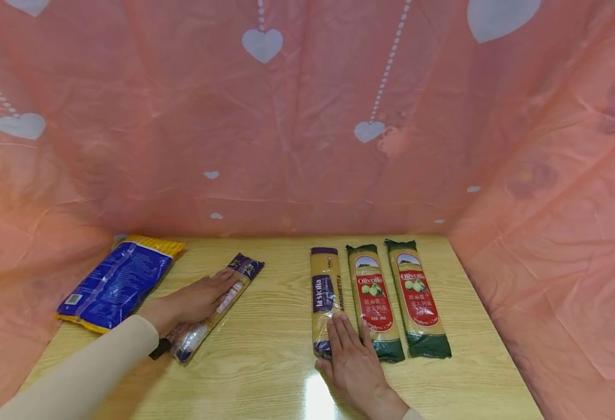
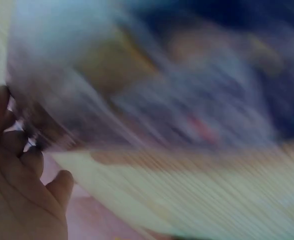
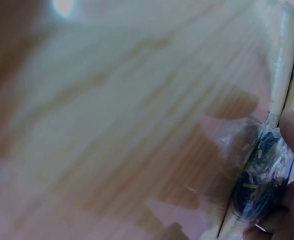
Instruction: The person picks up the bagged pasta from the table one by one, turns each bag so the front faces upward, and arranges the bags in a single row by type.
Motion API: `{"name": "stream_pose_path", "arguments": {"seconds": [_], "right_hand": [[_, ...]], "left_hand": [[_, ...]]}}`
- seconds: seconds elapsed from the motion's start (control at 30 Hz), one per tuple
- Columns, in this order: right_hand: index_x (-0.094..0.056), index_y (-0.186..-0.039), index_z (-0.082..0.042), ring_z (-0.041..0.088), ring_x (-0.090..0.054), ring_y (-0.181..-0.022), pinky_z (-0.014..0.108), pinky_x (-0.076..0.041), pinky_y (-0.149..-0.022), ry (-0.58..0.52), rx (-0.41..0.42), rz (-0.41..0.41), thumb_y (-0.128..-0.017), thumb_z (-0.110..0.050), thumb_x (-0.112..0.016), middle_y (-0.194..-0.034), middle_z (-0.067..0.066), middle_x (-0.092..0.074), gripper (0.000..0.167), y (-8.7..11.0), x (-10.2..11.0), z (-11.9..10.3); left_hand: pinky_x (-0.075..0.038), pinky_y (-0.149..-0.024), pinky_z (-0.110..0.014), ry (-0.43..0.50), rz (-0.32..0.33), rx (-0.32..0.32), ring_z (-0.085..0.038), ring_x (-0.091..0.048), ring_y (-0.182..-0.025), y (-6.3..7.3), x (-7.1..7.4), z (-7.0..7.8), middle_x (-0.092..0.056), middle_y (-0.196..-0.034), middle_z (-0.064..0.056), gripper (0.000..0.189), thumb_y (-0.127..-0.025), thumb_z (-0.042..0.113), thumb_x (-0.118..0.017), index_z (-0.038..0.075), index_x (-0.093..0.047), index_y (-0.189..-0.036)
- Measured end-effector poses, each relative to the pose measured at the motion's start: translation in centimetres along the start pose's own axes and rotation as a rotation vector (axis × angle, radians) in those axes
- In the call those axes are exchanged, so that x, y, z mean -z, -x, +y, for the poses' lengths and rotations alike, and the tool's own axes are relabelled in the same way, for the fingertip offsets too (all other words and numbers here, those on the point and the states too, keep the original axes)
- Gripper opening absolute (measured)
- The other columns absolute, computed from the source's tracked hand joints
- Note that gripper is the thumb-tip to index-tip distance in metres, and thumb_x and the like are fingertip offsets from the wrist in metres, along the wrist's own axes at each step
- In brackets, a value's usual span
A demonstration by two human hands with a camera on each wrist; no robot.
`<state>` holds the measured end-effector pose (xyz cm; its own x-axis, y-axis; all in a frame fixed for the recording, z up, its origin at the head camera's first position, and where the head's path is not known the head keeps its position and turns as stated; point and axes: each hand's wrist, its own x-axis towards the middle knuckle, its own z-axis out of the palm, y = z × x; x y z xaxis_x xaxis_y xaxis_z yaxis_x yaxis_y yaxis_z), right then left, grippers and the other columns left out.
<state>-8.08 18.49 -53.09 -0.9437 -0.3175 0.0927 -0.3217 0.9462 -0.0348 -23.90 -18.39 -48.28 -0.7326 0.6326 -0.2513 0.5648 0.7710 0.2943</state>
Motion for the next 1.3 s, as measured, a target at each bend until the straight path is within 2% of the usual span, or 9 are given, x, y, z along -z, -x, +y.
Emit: {"name": "stream_pose_path", "arguments": {"seconds": [0.13, 0.23, 0.33, 0.5, 0.67, 0.73, 0.93, 1.17, 1.3], "right_hand": [[-0.045, -0.159, -0.002, 0.032, -0.038, -0.156, 0.062, -0.028, -0.125, 0.005, -0.002, -0.012, -0.104, -0.055, -0.059, -0.167, 0.016, -0.042, 0.078, -0.1, 0.0, -0.1], [-0.044, -0.159, -0.002, 0.032, -0.038, -0.156, 0.062, -0.028, -0.125, 0.006, -0.007, -0.017, -0.104, -0.055, -0.059, -0.167, 0.016, -0.041, 0.078, -0.1, 0.0, -0.1], [-0.044, -0.159, -0.002, 0.033, -0.037, -0.156, 0.062, -0.027, -0.125, 0.003, -0.020, -0.026, -0.104, -0.056, -0.058, -0.167, 0.016, -0.041, 0.078, 0.0, 0.0, -0.1], [-0.044, -0.160, -0.003, 0.033, -0.038, -0.156, 0.063, -0.027, -0.125, -0.008, -0.039, -0.039, -0.104, -0.056, -0.058, -0.167, 0.016, -0.041, 0.079, 0.2, 0.1, 0.0], [-0.045, -0.159, -0.002, 0.033, -0.038, -0.156, 0.063, -0.027, -0.125, -0.016, -0.028, -0.020, -0.104, -0.055, -0.059, -0.167, 0.016, -0.041, 0.078, 0.2, 0.2, 0.1], [-0.045, -0.159, -0.002, 0.033, -0.038, -0.156, 0.063, -0.027, -0.125, -0.013, -0.024, -0.014, -0.104, -0.055, -0.059, -0.167, 0.016, -0.041, 0.078, 0.2, 0.2, 0.0], [-0.045, -0.159, -0.002, 0.033, -0.038, -0.156, 0.063, -0.027, -0.125, -0.012, -0.032, -0.010, -0.103, -0.056, -0.061, -0.166, 0.016, -0.042, 0.079, 0.3, 0.4, 0.1], [-0.046, -0.158, -0.002, 0.033, -0.040, -0.155, 0.063, -0.028, -0.124, -0.008, -0.025, 0.017, -0.102, -0.055, -0.062, -0.166, 0.016, -0.043, 0.079, 0.3, 0.3, 0.1], [-0.045, -0.159, -0.002, 0.033, -0.039, -0.155, 0.063, -0.028, -0.125, -0.014, -0.029, 0.015, -0.102, -0.055, -0.062, -0.166, 0.016, -0.042, 0.079, 0.2, 0.2, 0.0]], "left_hand": [[-0.023, -0.125, -0.066, -0.018, 0.005, -0.027, -0.046, -0.025, -0.158, 1.4, 0.4, -0.9, -0.028, -0.171, -0.025, 0.059, -0.113, 0.021, -0.048, 0.005, -0.029, -0.166], [-0.025, -0.124, -0.068, -0.055, 0.007, -0.050, -0.048, -0.027, -0.157, 1.9, 0.6, -1.1, -0.032, -0.169, -0.024, 0.060, -0.113, 0.027, -0.050, 0.006, -0.032, -0.166], [-0.026, -0.123, -0.068, -0.133, 0.022, -0.074, -0.047, -0.028, -0.157, 1.8, 0.5, -0.9, -0.033, -0.169, -0.022, 0.061, -0.112, 0.033, -0.051, 0.004, -0.035, -0.164], [-0.023, -0.125, -0.066, -0.200, 0.046, -0.058, -0.044, -0.024, -0.159, 1.1, -0.6, -0.5, -0.026, -0.172, -0.022, 0.071, -0.111, 0.042, -0.050, -0.001, -0.030, -0.165], [-0.018, -0.126, -0.067, -0.126, 0.064, -0.029, -0.049, -0.013, -0.160, 0.2, -2.1, 0.0, -0.013, -0.173, -0.030, 0.081, -0.111, 0.048, -0.047, -0.007, -0.020, -0.165], [-0.013, -0.127, -0.067, -0.069, 0.068, -0.012, -0.050, -0.008, -0.161, -0.1, -2.4, 0.3, -0.009, -0.173, -0.031, 0.082, -0.112, 0.048, -0.045, -0.008, -0.017, -0.165], [-0.003, -0.128, -0.066, 0.015, 0.070, 0.018, -0.048, 0.003, -0.162, -2.0, -3.0, 2.0, 0.001, -0.174, -0.029, 0.081, -0.114, 0.048, -0.038, -0.007, -0.010, -0.166], [-0.002, -0.130, -0.062, -0.011, 0.114, 0.073, -0.042, 0.005, -0.163, -5.0, -3.7, 5.5, 0.005, -0.176, -0.024, 0.081, -0.114, 0.050, -0.035, -0.002, -0.005, -0.168], [-0.001, -0.130, -0.063, -0.001, 0.134, 0.088, -0.041, 0.005, -0.164, -5.9, -3.9, 7.5, 0.004, -0.176, -0.023, 0.078, -0.114, 0.048, -0.036, -0.001, -0.009, -0.168]]}}
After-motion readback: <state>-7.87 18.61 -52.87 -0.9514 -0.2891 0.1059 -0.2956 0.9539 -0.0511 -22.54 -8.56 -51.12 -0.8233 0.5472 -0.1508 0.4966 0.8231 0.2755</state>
